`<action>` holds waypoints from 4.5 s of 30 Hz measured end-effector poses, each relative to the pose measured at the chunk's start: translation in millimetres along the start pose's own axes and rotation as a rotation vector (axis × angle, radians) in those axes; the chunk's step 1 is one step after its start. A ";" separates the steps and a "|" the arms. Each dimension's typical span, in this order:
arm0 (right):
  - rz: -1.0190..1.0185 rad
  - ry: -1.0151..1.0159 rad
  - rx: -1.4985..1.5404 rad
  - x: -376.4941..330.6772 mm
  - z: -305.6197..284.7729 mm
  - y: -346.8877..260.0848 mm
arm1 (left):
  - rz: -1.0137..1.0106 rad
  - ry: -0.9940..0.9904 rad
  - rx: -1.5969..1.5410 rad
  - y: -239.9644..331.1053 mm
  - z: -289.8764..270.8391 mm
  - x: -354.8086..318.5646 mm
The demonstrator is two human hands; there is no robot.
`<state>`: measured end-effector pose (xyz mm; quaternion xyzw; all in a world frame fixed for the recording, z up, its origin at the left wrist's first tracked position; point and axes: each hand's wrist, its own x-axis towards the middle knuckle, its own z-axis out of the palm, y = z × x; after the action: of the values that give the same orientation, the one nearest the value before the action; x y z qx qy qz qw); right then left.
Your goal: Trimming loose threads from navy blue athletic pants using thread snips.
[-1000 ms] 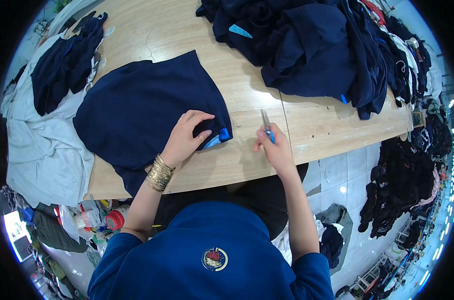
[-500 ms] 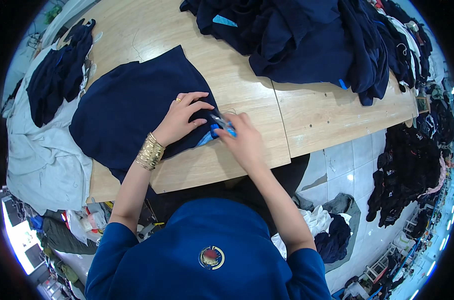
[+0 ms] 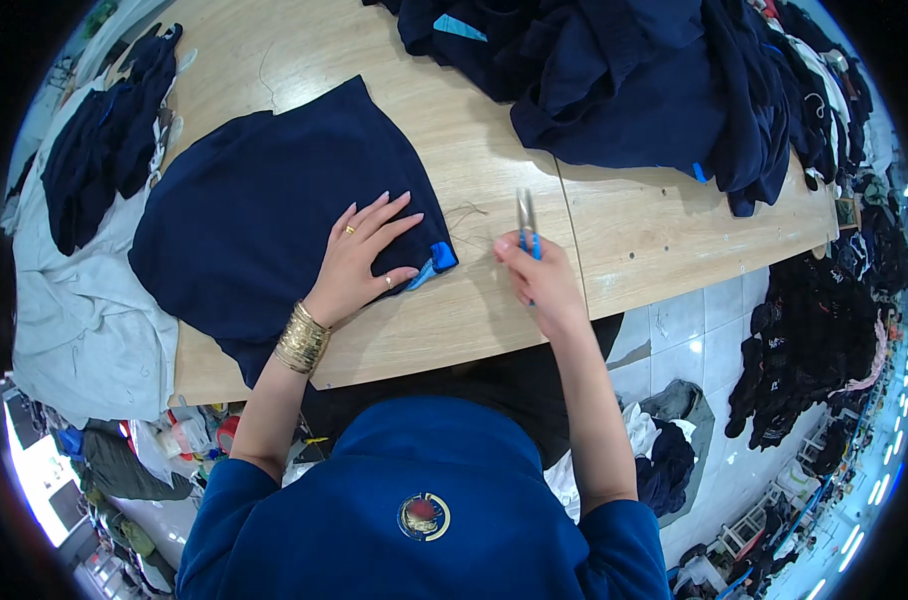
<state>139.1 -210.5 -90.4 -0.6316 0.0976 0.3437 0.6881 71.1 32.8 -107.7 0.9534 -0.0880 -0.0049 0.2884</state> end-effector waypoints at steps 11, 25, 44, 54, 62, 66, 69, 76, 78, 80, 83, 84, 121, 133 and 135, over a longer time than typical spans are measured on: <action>-0.232 0.471 0.129 -87.1 -143.0 -23.2 | 0.029 0.073 -0.025 -6.8 -8.6 13.0; -0.675 0.335 -0.848 -39.2 -33.9 -10.6 | 0.248 0.083 0.116 6.0 -14.2 33.0; -0.463 0.204 -0.777 17.8 42.7 9.0 | -0.098 0.337 -0.278 38.7 -10.6 -24.2; -0.454 0.235 -0.745 2.3 34.2 3.3 | -0.046 0.265 -0.103 27.0 27.3 21.4; -0.570 -0.043 -0.862 -7.6 33.0 27.2 | -0.024 0.283 -0.112 23.3 30.3 25.9; -0.621 -0.055 -1.123 -10.8 32.5 31.9 | -0.096 0.235 -0.310 10.6 24.2 32.1; -0.630 -0.070 -1.115 -12.0 32.5 23.6 | -0.184 0.129 -0.477 11.1 10.2 36.4; -0.661 0.076 -1.191 -6.2 33.5 8.8 | -0.294 0.018 -0.793 3.4 2.8 41.4; -0.718 0.165 -1.276 -1.5 30.9 9.2 | -0.302 0.006 -0.777 5.5 0.3 42.5; -0.620 0.240 -1.357 1.4 30.5 10.9 | -0.302 -0.012 -0.778 6.4 -1.6 42.3; -0.693 0.265 -1.409 2.2 34.8 9.3 | -0.304 -0.030 -0.784 6.3 -1.7 41.9; -0.693 0.265 -1.409 2.9 35.4 9.9 | -0.306 -0.030 -0.790 6.4 -1.2 41.9; -0.513 0.636 -0.905 1.9 -43.4 -50.8 | 0.347 -0.010 -0.381 124.3 44.4 5.0; -0.409 0.067 -0.577 -16.6 34.3 -20.5 | -0.577 0.297 -1.474 21.2 -22.9 -39.5; -0.420 -0.002 -0.514 -17.0 54.5 -24.6 | -0.612 0.271 -1.513 28.7 -37.5 -44.1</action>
<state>124.7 -164.6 -51.1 -0.7906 -0.1255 0.2083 0.5620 25.2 37.5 -62.4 0.4758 0.2383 -0.0261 0.8463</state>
